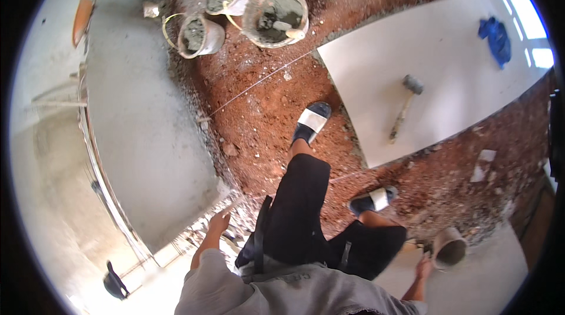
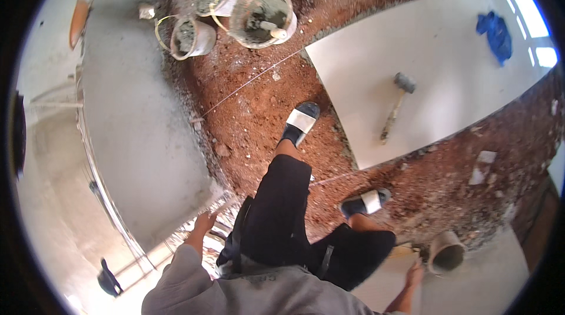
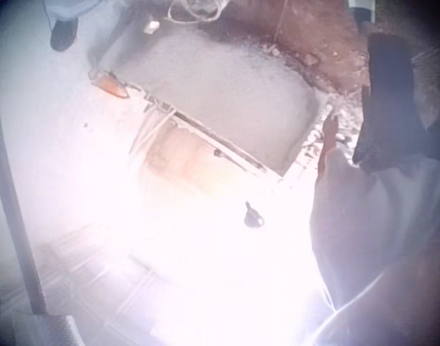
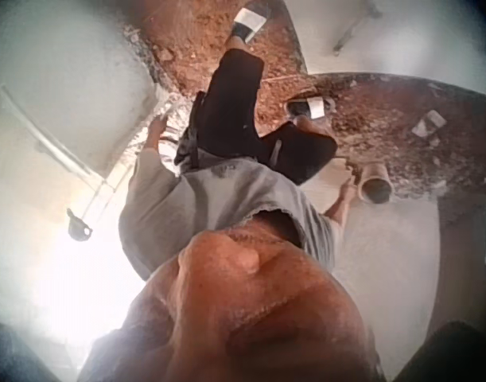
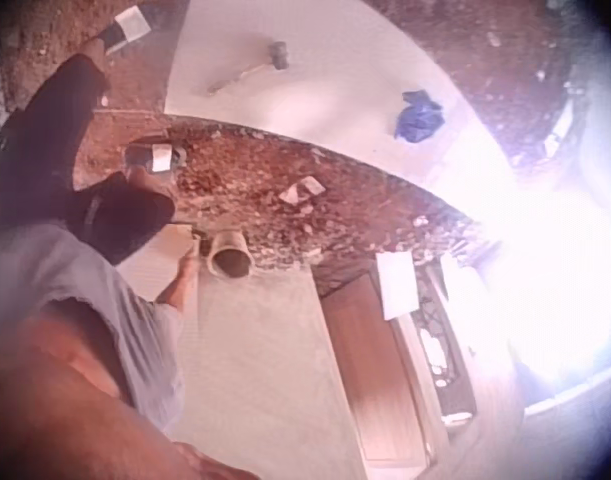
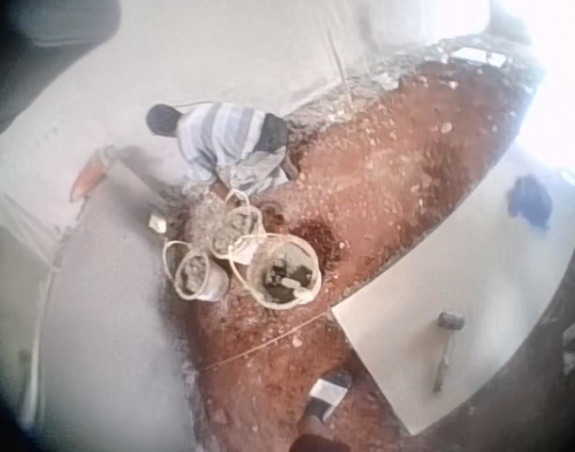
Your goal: The person wipes a floor tile with a blue cloth, then places a large white tile onto a prepared cement bed. They use a rubber mallet to tap the tile into place and level it. The person then scoops cement from a bucket and spreads it on the floor with a trowel to prepare for the next tile.
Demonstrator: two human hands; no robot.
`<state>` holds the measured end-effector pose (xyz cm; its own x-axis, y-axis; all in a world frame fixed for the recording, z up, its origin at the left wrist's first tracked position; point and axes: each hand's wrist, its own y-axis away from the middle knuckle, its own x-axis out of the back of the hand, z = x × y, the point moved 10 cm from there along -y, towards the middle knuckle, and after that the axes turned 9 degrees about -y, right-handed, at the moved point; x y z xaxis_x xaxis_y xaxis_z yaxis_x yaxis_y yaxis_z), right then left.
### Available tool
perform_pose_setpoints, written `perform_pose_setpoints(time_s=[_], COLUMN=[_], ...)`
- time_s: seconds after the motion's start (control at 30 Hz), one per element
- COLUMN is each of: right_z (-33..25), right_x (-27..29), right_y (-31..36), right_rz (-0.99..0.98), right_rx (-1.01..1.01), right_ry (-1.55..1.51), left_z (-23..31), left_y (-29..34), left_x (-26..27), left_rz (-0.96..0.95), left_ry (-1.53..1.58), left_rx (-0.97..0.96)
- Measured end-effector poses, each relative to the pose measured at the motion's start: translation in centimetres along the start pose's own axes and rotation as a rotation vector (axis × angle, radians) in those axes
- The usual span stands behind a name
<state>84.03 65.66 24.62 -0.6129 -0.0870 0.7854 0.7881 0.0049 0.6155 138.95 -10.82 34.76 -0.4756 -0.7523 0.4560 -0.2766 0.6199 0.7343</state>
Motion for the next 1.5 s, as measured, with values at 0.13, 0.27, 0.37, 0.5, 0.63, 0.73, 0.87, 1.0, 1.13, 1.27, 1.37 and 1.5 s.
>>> perform_pose_setpoints(time_s=[0.13,0.27,0.37,0.5,0.63,0.73,0.87,1.0,1.13,1.27,1.37,1.5], right_z=[6.0,9.4,9.5,6.6,2.6,-3.6,-13.0,-24.9,-34.1,-38.3,-38.1,-34.8], right_x=[6.7,17.2,23.7,27.9,28.1,26.9,22.9,19.5,20.0,22.8,23.2,19.9], right_y=[9.6,11.1,11.0,9.0,6.1,6.3,13.0,22.6,27.6,25.0,20.3,15.8], right_rz=[-0.133,-0.092,0.006,-0.035,0.022,0.067,-0.035,-0.265,-0.349,-0.323,-0.343,-0.676], right_rx=[-0.151,-0.259,-0.204,-0.078,-0.065,0.054,-0.055,-0.236,-0.279,-0.032,0.010,-0.255], right_ry=[-0.062,-0.413,-0.391,-0.140,-0.182,-0.009,-0.222,-0.485,-0.591,-0.403,-0.443,-0.826], left_z=[-6.4,-4.5,-2.3,-2.9,-4.5,-5.7,-9.0,-17.5,-22.0,-21.7,-18.2,-15.4], left_y=[15.9,22.7,22.2,20.0,17.4,14.0,7.5,2.6,1.3,3.4,6.2,10.7], left_x=[-11.5,-17.8,-14.8,-9.7,-11.7,-14.9,-12.7,-5.0,-1.9,-6.9,-11.4,-16.0], left_rz=[-0.117,-0.168,-0.016,0.230,0.196,0.107,0.043,0.116,0.121,0.138,0.122,0.222], left_ry=[0.150,0.201,0.498,0.843,0.890,0.846,0.671,1.080,1.250,1.234,0.913,0.700], left_rx=[-0.156,-0.300,-0.343,-0.182,-0.143,-0.229,-0.451,-0.136,0.013,0.026,-0.223,-0.300])
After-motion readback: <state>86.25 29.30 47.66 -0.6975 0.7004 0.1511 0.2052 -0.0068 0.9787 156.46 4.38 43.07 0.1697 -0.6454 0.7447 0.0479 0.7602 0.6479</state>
